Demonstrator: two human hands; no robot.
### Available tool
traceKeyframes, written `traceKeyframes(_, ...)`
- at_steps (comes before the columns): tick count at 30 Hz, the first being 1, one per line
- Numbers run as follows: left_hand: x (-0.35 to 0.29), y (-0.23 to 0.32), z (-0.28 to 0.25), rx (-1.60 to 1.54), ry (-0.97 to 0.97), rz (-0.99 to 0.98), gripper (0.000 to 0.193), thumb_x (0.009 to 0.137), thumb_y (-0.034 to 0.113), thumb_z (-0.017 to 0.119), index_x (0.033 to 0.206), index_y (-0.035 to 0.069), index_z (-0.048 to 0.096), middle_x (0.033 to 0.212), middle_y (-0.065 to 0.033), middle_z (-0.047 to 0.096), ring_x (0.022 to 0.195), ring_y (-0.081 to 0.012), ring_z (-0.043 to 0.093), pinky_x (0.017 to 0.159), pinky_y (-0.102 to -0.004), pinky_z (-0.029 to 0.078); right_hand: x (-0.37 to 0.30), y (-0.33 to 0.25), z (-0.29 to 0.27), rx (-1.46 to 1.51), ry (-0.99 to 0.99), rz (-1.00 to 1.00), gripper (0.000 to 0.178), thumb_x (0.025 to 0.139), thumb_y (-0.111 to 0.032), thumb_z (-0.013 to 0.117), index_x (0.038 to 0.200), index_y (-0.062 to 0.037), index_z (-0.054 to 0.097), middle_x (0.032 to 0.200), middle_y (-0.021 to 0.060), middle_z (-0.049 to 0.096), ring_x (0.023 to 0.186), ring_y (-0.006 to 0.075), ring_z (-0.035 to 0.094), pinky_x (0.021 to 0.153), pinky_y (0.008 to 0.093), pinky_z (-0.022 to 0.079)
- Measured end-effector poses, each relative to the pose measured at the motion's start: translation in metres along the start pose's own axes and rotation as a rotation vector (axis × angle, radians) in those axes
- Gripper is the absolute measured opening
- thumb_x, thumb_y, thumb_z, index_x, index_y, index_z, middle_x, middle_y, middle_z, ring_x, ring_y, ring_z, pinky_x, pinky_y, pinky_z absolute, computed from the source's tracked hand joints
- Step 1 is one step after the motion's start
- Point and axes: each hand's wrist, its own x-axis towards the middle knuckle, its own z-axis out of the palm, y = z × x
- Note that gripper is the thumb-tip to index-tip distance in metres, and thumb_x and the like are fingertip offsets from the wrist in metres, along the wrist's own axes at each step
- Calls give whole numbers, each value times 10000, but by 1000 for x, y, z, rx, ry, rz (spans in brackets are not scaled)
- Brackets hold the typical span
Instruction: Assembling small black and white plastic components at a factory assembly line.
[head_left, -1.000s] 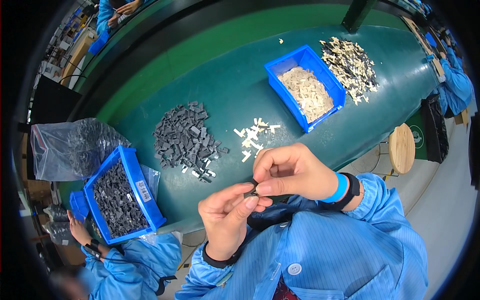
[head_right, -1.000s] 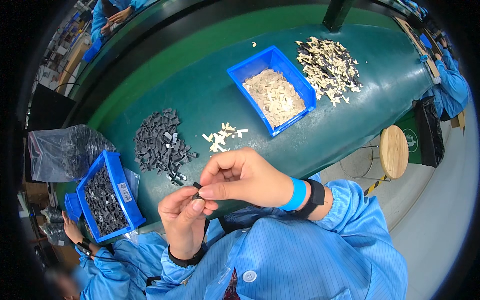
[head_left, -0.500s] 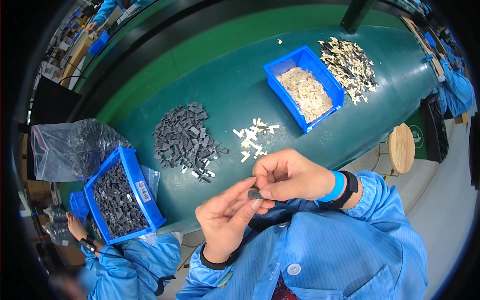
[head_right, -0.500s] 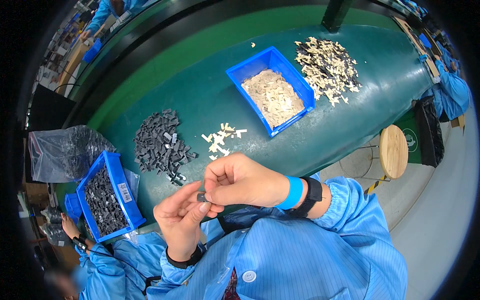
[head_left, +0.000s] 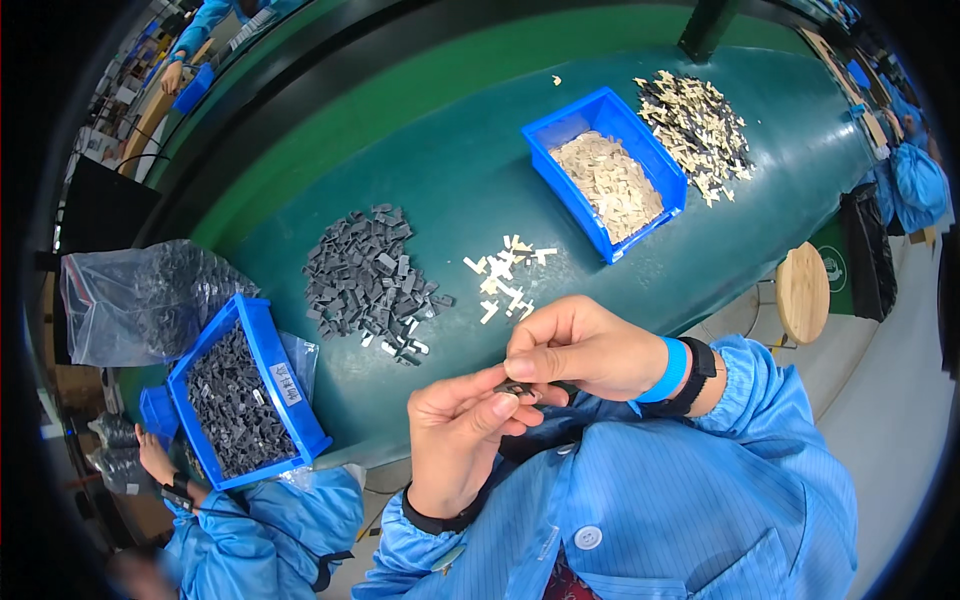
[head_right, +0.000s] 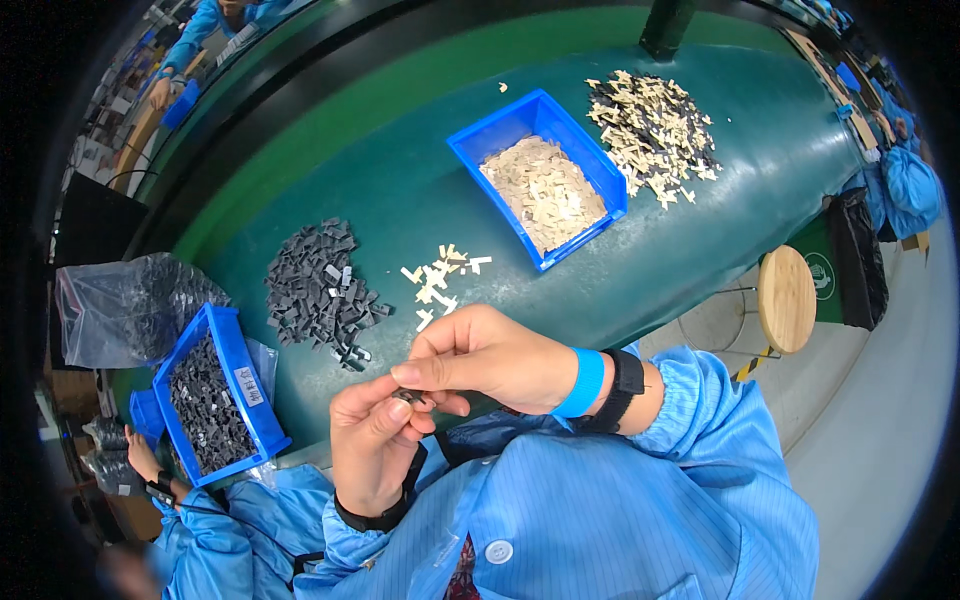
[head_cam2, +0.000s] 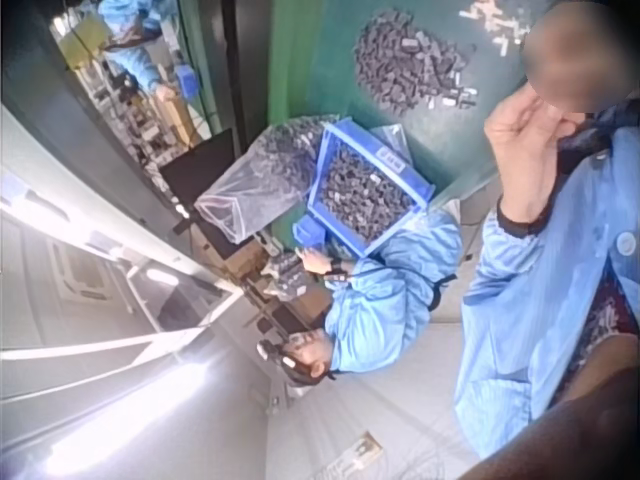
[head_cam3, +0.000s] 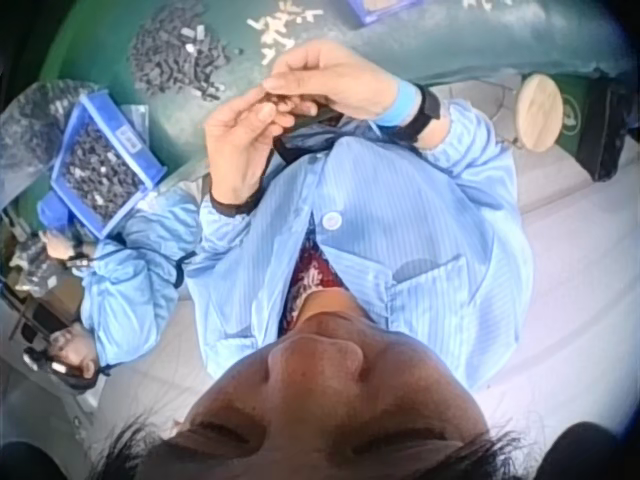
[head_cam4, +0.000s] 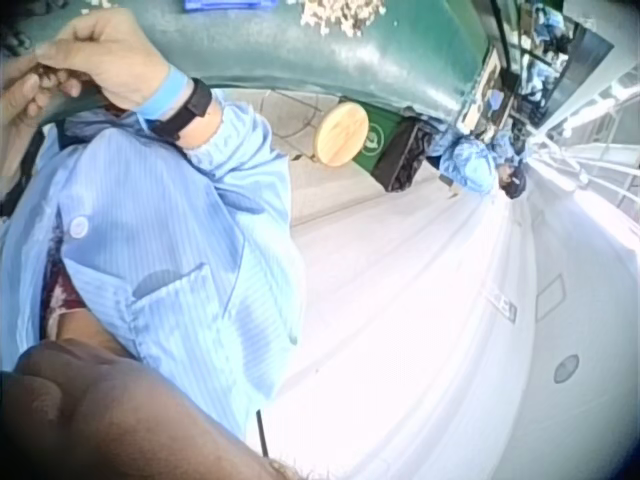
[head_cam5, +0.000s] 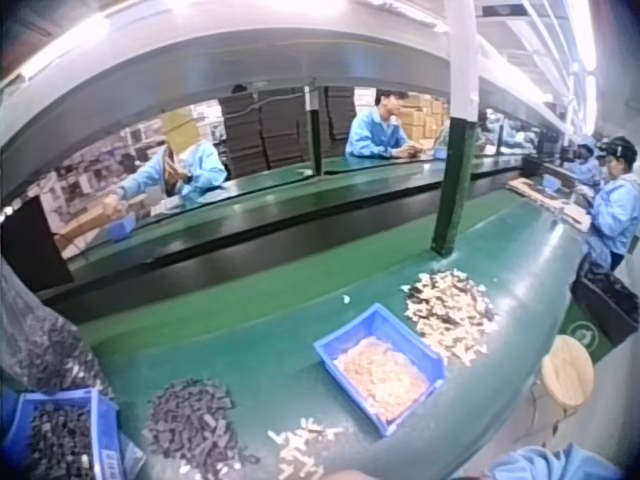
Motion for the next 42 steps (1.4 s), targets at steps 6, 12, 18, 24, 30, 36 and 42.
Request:
traceKeyframes(6, 4, -5, -2, -296, 58, -105, 220, 852, -4, 523, 1062, -8, 588, 899, -166, 639, 769, -198, 641, 689, -269, 551, 1, 5, 1, 41, 57, -113, 211, 853, -189, 603, 804, 16, 612, 700, 40, 596, 531, 61, 472, 490, 189, 362)
traceKeyframes(12, 4, -8, -5, -363, 94, -116, 202, 857, 2, 518, 1043, -11, 596, 896, -171, 637, 758, -196, 635, 685, -267, 546, -1, 6, 8, -273, 224, -199, 168, 844, -159, 614, 791, -1, 626, 690, 18, 600, 557, 54, 501, 472, 198, 374)
traceKeyframes(18, 3, -7, -5, -498, 84, -185, 185, 867, 18, 508, 1023, -3, 605, 869, -170, 635, 751, -210, 634, 674, -276, 547, 7, 15, 1, -923, 331, -804, 110, 767, -101, 667, 735, -12, 612, 665, 67, 582, 574, 149, 559, 472, 255, 414)
traceKeyframes(24, 0, -3, 0, -547, 13, -186, 193, 883, 47, 490, 1035, -2, 598, 855, -173, 634, 762, -226, 639, 676, -295, 552, 5, 12, 2, -904, 239, -781, 124, 731, -60, 692, 731, 6, 587, 714, 96, 585, 603, 193, 572, 521, 273, 432)
traceKeyframes(30, 2, -2, 2, -568, 40, -183, 203, 891, 62, 486, 1045, -35, 577, 852, -169, 635, 733, -212, 642, 673, -273, 556, 3, 14, 3, -738, 202, -657, 103, 780, -56, 645, 759, 24, 584, 743, 91, 583, 668, 152, 559, 580, 254, 422)
traceKeyframes(36, 3, -2, 1, -521, 63, -156, 205, 891, 63, 488, 1043, -43, 575, 859, -170, 636, 738, -206, 643, 677, -263, 555, 2, 13, 4, -593, 256, -574, 82, 808, -76, 609, 787, 3, 597, 728, 55, 578, 696, 134, 554, 615, 251, 428)
traceKeyframes(42, 2, -4, 1, -271, 112, -38, 202, 861, 22, 526, 1048, -24, 586, 902, -185, 635, 767, -226, 646, 686, -269, 551, 3, 12, 8, -370, 286, -525, 91, 784, -63, 642, 827, 9, 607, 807, 54, 572, 706, 124, 542, 636, 254, 430)
